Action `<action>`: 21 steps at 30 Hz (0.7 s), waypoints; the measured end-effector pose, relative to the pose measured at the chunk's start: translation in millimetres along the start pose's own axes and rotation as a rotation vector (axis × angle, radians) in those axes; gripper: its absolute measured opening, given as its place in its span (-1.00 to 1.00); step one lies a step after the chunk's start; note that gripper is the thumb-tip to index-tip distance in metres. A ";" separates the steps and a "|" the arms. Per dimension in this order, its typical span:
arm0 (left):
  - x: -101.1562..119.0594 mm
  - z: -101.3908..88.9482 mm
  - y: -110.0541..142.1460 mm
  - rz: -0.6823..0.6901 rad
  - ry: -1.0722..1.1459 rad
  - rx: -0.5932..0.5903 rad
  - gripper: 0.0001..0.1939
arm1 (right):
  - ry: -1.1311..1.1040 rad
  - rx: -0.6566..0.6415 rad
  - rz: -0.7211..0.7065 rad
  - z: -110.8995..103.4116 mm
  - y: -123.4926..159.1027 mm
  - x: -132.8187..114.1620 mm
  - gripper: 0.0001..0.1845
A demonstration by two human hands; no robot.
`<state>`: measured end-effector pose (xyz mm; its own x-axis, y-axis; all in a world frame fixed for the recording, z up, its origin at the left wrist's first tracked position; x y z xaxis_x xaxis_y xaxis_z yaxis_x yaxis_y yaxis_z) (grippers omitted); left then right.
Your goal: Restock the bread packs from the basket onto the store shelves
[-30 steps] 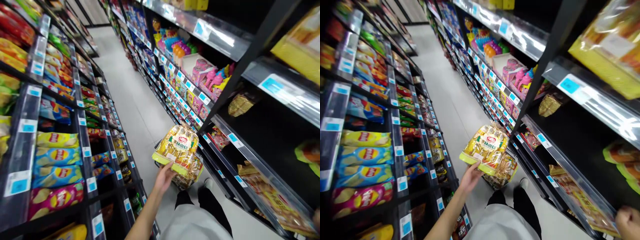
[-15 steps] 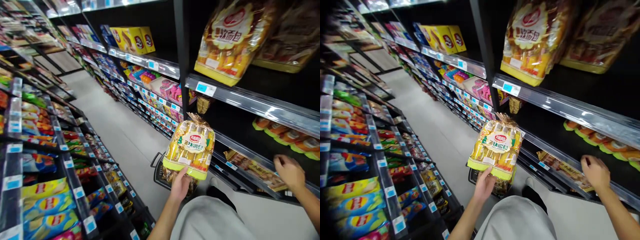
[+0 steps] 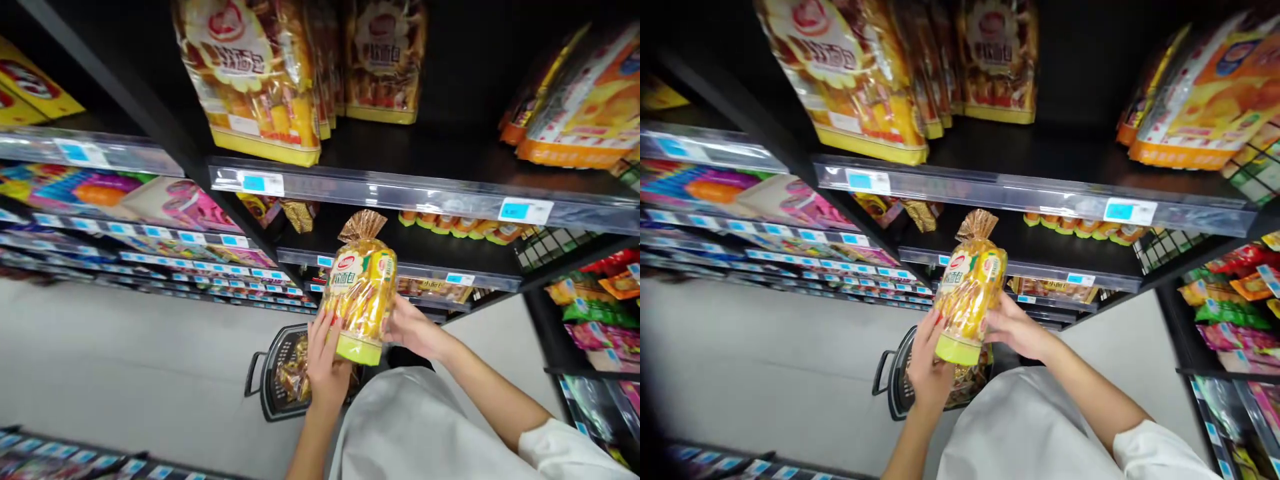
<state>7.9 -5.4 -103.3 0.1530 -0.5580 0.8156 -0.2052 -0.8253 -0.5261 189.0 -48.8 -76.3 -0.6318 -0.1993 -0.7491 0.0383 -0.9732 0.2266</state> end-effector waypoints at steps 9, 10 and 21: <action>44.7 39.2 -59.5 0.232 -0.379 -0.268 -0.19 | -0.080 0.374 -0.218 -25.2 -29.5 -36.4 -0.46; 50.7 42.7 -67.2 0.208 -0.364 -0.300 -0.16 | -0.072 0.396 -0.249 -27.7 -35.4 -42.9 -0.47; 19.8 123.3 -172.8 -0.014 -0.577 -0.505 -0.10 | 0.276 0.512 -0.509 -52.1 -142.4 -90.9 -0.44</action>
<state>165.6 115.4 -25.9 0.6109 -0.6194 0.4931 -0.5952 -0.7700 -0.2299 281.3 101.9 -72.9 -0.2574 0.1721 -0.9509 -0.6104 -0.7918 0.0220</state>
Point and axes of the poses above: each hand's wrist, its own y-axis away from the middle knuckle, its own z-axis out of the palm, x = y × z, the point moved 8 cm from there along -y, towards the middle knuckle
